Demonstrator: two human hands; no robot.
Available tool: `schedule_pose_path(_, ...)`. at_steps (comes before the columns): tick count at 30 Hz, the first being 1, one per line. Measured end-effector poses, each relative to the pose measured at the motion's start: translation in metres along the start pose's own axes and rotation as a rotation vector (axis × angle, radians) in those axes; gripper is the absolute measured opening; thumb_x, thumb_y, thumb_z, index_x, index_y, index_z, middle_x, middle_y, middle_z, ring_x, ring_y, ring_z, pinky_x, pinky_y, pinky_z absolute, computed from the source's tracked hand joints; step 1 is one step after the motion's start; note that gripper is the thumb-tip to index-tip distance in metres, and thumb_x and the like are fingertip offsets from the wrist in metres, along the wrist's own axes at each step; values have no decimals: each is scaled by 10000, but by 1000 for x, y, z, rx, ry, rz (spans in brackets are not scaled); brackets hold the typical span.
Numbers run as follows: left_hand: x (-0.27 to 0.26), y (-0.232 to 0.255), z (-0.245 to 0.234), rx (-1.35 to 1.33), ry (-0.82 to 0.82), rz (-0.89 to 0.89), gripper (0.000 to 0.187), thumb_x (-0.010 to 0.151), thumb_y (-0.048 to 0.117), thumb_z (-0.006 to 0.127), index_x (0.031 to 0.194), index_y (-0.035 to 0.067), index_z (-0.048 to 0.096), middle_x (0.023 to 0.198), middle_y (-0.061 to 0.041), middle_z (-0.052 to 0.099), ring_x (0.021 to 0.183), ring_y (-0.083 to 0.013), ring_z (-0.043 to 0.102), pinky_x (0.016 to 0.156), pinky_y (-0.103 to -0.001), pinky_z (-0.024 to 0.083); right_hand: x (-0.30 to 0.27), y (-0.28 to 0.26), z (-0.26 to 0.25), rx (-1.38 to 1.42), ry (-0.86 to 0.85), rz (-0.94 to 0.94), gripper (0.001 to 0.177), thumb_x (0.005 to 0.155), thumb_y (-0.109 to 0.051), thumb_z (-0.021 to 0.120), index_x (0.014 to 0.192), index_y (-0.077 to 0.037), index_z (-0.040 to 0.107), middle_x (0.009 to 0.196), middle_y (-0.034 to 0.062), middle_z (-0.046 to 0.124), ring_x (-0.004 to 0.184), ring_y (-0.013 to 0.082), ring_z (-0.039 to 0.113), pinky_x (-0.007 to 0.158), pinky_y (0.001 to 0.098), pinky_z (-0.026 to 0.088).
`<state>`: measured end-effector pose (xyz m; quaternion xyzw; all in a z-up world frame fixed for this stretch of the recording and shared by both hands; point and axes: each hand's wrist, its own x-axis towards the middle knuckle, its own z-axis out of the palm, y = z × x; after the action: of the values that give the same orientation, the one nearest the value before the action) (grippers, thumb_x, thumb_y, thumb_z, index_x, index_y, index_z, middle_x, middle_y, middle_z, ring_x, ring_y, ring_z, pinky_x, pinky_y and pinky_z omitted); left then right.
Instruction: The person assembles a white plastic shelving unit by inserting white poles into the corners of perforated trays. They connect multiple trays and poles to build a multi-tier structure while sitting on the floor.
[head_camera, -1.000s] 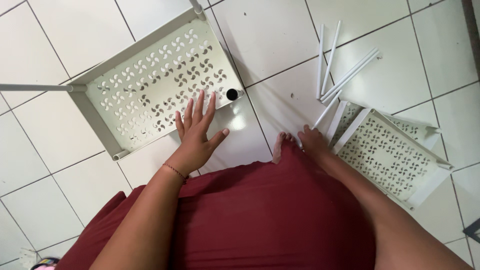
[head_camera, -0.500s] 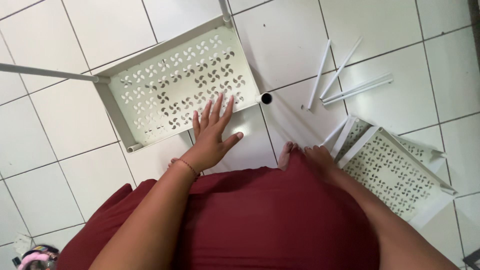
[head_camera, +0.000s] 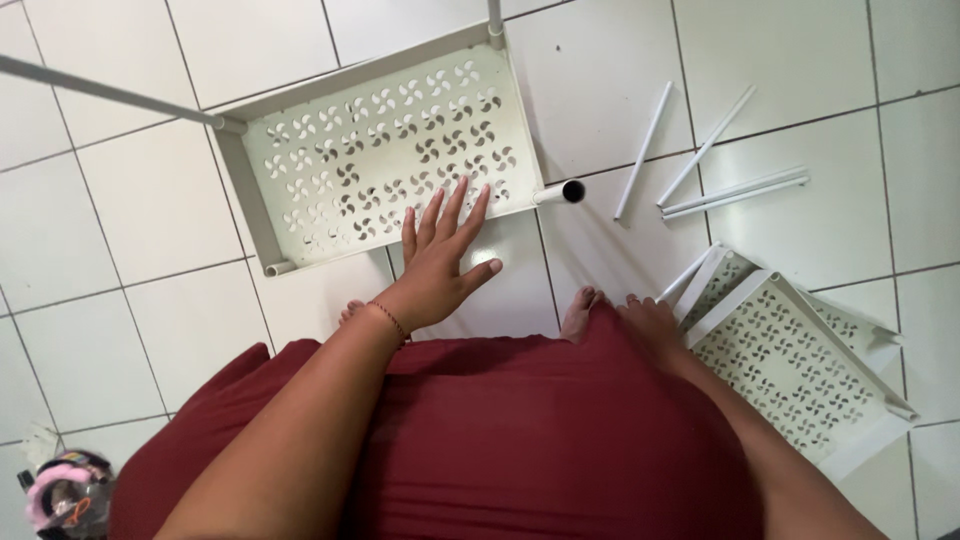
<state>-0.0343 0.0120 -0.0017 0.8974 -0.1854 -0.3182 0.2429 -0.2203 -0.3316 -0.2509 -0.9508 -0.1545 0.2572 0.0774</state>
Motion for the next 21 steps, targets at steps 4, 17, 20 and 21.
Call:
schedule_pose_path(4,3,0,1,37,29,-6,827,983,484,584,1635,313,103,1729,-66,-14,1579,-313,-91,1214,-536,-108,-1,5,4,22,18,-16,240,871,-274,552,1026,-125,659,992,147,659,857,348,664,716,501,507)
schedule_pose_path(17,0,-9,16,86,169,71,805,971,341,632,1631,312,172,1720,-45,102,1522,-340,161,1205,-517,81,-6,0,-20,-49,-53,-81,215,867,-268,577,983,-108,663,1093,112,626,921,306,650,781,467,508)
schedule_pose_path(20,-8,-14,28,106,296,108,799,930,223,672,1612,314,267,1672,-21,277,1403,-299,357,1173,-487,199,-10,-5,-30,-30,-91,0,209,886,-238,572,1028,-118,668,1109,118,625,957,318,660,785,470,528)
schedule_pose_path(21,-12,-16,31,109,342,120,798,915,187,684,1603,314,301,1647,-15,343,1357,-280,415,1160,-478,230,-13,-8,-33,-6,-65,37,199,897,-207,579,1037,-93,662,1134,131,620,959,328,664,780,472,537)
